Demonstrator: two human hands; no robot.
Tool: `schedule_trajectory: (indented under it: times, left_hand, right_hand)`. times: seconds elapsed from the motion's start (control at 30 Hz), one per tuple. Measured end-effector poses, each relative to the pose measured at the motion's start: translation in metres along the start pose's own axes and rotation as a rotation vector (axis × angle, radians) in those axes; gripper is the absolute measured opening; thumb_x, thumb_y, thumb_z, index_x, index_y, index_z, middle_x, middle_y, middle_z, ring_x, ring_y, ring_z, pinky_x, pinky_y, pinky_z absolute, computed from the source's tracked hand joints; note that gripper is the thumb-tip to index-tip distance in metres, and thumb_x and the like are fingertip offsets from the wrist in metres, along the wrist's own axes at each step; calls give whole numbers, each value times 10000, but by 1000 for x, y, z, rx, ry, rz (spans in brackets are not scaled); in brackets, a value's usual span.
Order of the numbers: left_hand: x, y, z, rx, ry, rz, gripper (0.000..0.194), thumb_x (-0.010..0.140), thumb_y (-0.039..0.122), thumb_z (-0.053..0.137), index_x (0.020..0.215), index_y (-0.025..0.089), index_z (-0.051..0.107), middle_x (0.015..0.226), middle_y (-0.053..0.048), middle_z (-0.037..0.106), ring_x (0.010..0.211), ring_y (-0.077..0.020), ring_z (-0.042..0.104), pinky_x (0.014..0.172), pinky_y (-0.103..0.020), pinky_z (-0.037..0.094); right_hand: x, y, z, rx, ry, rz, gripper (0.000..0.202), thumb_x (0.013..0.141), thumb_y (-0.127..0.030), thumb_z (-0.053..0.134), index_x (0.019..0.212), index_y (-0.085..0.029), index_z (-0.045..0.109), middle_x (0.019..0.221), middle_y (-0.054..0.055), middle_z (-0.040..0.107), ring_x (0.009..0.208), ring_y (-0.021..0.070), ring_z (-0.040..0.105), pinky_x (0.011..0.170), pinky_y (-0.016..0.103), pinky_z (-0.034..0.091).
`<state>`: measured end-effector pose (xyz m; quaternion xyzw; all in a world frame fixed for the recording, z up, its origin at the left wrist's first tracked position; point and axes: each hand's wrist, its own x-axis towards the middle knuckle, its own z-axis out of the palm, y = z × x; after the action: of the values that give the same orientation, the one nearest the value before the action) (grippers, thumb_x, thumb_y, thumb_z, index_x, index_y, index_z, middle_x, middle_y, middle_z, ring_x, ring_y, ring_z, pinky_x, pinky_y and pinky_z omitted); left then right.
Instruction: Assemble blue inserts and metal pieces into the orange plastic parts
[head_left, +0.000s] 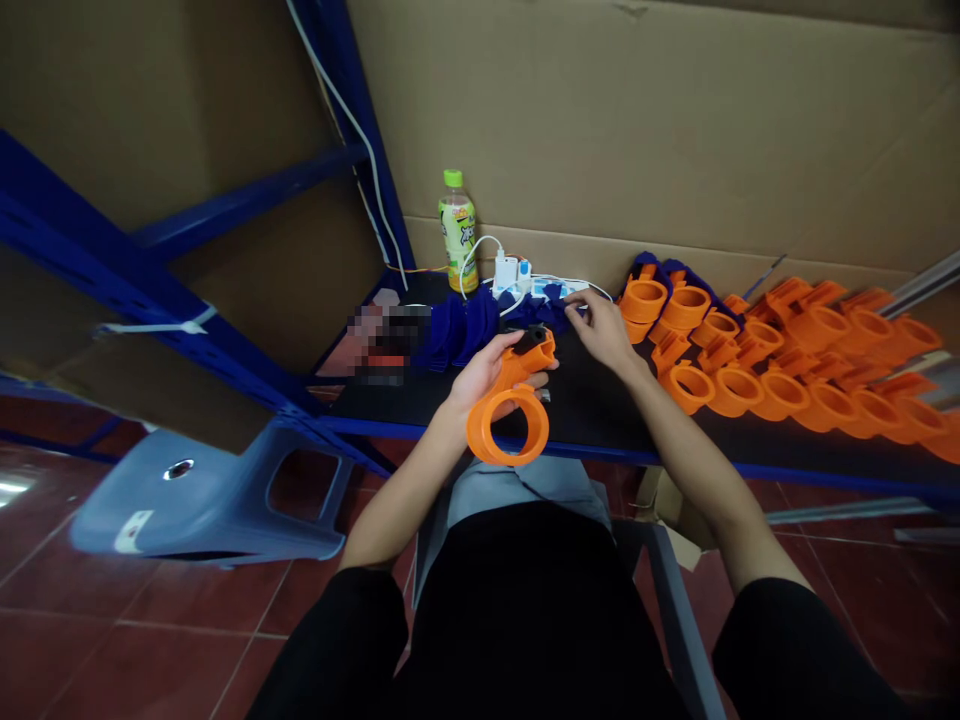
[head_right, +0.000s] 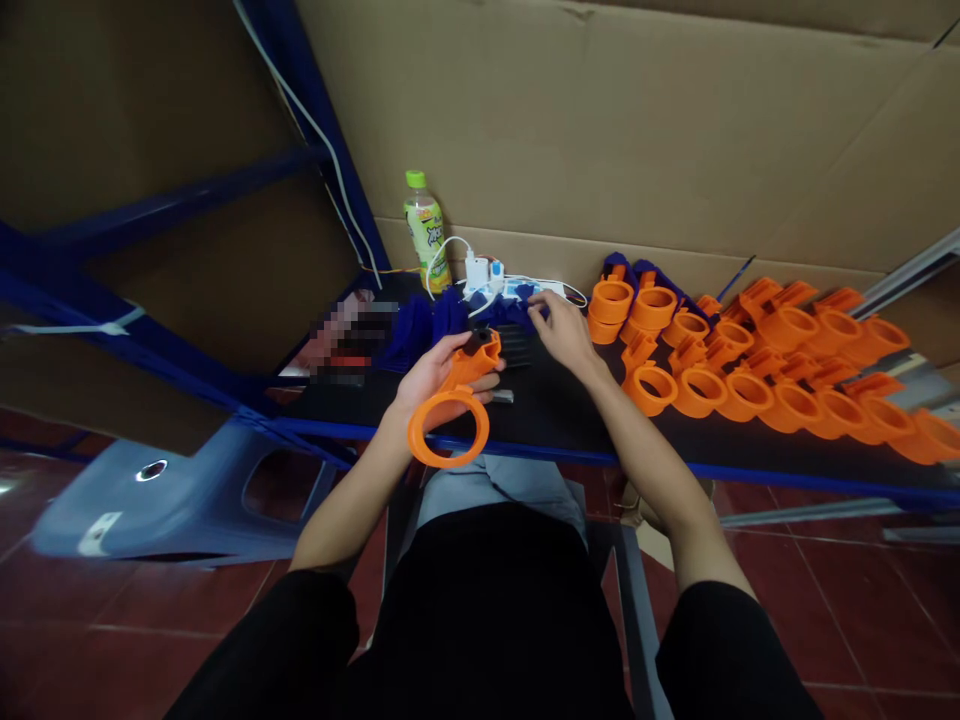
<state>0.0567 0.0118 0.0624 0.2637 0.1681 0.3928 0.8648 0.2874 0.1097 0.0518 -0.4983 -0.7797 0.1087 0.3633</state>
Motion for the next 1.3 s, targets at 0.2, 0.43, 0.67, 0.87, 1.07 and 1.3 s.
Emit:
schedule_trajectory:
  times: [0.2, 0.43, 0.67, 0.87, 1.07, 1.3]
  left_hand:
    - [-4, 1, 2, 67, -37, 38, 340, 985, 391, 535, 999, 115, 733, 887, -104, 744, 485, -83, 495, 506, -239, 486]
    - [-18, -2, 19, 185, -3, 145, 309, 967, 370, 570, 954, 112, 739, 868, -103, 765, 468, -81, 503, 520, -242, 518]
    - [-24, -2, 26, 245, -9, 176, 325, 922, 402, 639, 950, 96, 745, 848, -102, 770, 470, -82, 522, 514, -237, 512]
    - [-21, -3, 26, 260, 24, 191, 315, 910, 408, 681, 951, 101, 738, 862, -103, 773, 461, -72, 507, 505, -232, 506]
    - [-18, -2, 24, 241, 85, 187, 313, 931, 409, 672, 928, 100, 726, 681, -53, 685, 438, -80, 486, 486, -227, 481]
    - [-15, 4, 23, 182, 111, 146, 369, 1020, 415, 542, 947, 102, 723, 519, 7, 559, 391, -86, 448, 457, -214, 473]
  right_hand:
    - [0, 26, 7, -326, -176, -10, 461, 1024, -240, 476, 1452, -192, 640, 1486, 121, 626, 1343, 315, 590, 1130, 464, 479]
    - [0, 27, 12, -392, -274, 55, 421, 1031, -267, 504, 1418, -220, 665, 1468, 115, 635, 1305, 323, 615, 1066, 459, 520]
    - [7, 20, 19, -550, -79, 175, 408, 1054, -269, 450, 1436, -199, 577, 1427, 162, 614, 1146, 319, 673, 953, 437, 536]
    - [11, 21, 31, -670, -156, 221, 454, 1051, -278, 465, 1495, -222, 542, 1465, 167, 564, 1087, 307, 703, 893, 418, 543]
    - [15, 27, 30, -684, -140, 188, 396, 1066, -245, 417, 1414, -201, 599, 1414, 155, 613, 1059, 293, 703, 845, 380, 528]
    - [16, 36, 29, -616, -54, 151, 345, 1067, -300, 443, 1322, -193, 648, 1338, 148, 676, 1044, 286, 691, 847, 371, 517]
